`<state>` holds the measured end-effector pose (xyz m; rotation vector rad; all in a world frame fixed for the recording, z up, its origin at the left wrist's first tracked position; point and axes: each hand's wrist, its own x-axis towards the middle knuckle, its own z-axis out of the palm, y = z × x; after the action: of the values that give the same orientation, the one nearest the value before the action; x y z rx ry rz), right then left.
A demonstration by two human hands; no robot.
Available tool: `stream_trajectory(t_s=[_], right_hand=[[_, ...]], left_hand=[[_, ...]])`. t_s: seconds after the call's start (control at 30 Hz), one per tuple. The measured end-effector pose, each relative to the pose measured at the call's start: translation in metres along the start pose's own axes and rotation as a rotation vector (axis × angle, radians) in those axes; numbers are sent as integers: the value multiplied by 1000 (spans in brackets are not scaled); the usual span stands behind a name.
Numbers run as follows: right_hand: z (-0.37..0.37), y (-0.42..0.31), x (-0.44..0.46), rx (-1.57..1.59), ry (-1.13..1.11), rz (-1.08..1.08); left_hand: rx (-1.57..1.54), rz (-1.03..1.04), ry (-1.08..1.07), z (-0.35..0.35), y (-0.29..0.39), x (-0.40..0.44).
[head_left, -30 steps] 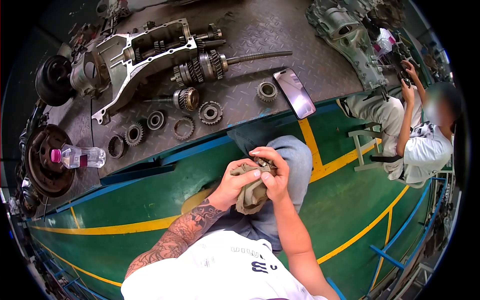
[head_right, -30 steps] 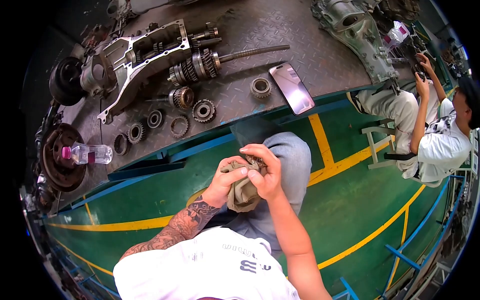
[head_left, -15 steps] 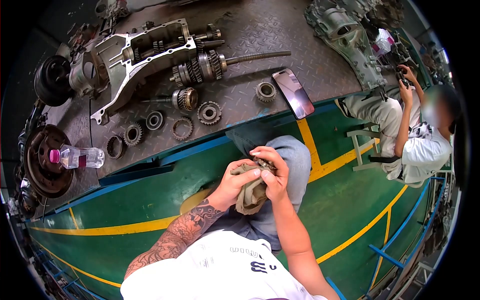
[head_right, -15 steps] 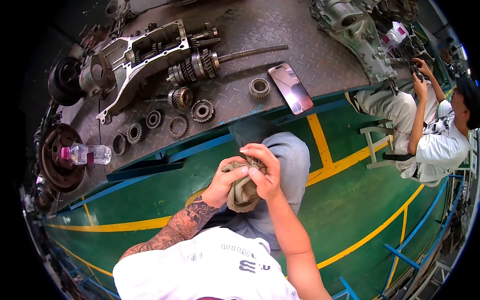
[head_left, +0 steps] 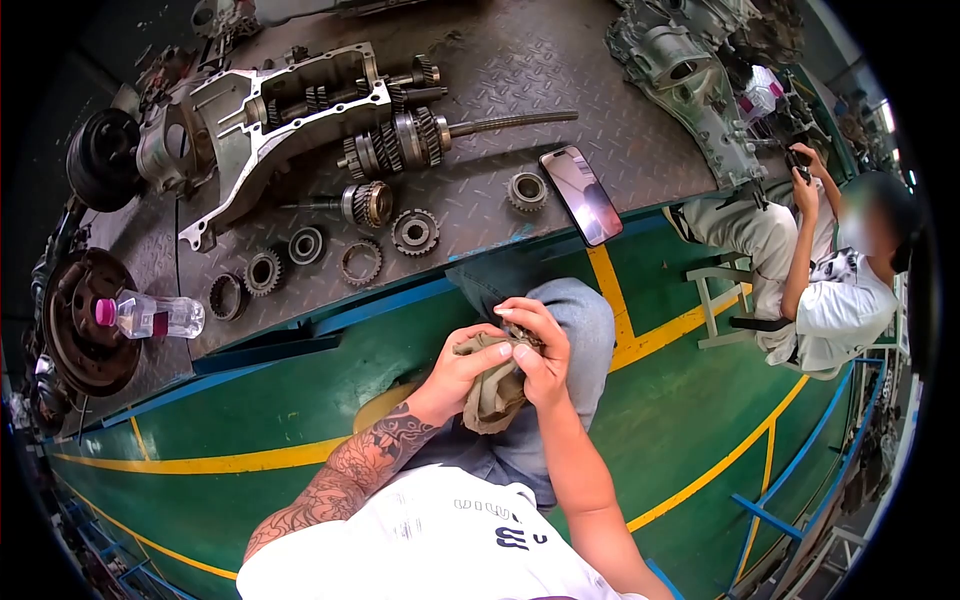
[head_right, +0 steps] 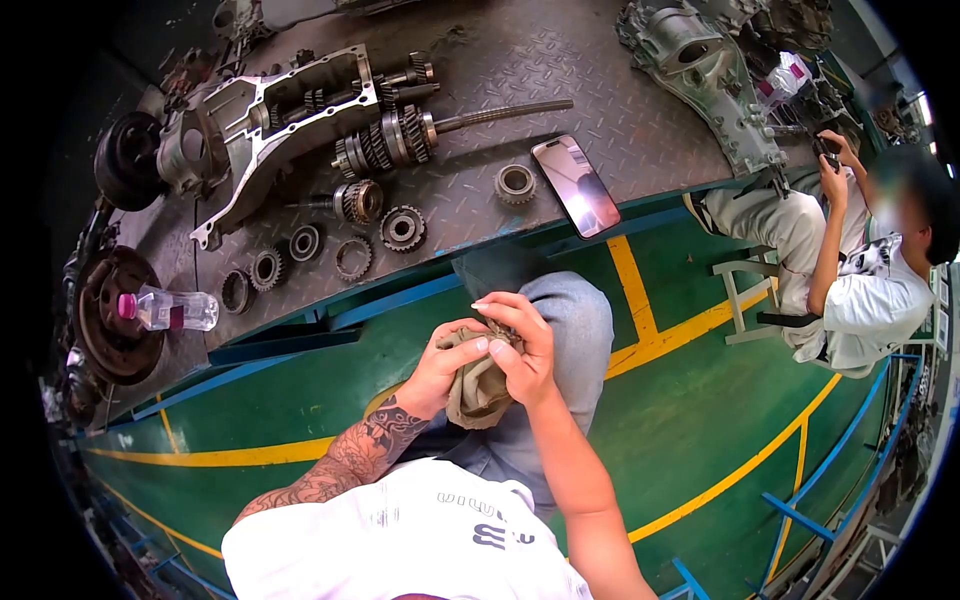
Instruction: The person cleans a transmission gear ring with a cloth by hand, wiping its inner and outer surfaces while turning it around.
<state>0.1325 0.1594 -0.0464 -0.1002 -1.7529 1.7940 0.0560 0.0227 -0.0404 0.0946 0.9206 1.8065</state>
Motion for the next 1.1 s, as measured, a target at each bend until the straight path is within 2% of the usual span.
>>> stream_trajectory(t_s=[0.27, 0.47, 0.7, 0.93, 1.1], right_hand=[[1, 2, -1, -18, 27, 17], [4, 1, 0, -27, 37, 81], [4, -1, 0, -73, -21, 102], [4, -1, 2, -125, -22, 65], [8, -5, 1, -43, 14, 188]], left_hand=[[1, 23, -29, 1, 1, 2], [201, 133, 52, 4, 5, 0], [232, 124, 52, -1, 1, 2], [336, 222, 106, -2, 1, 4], [409, 266, 127, 0, 10, 4]])
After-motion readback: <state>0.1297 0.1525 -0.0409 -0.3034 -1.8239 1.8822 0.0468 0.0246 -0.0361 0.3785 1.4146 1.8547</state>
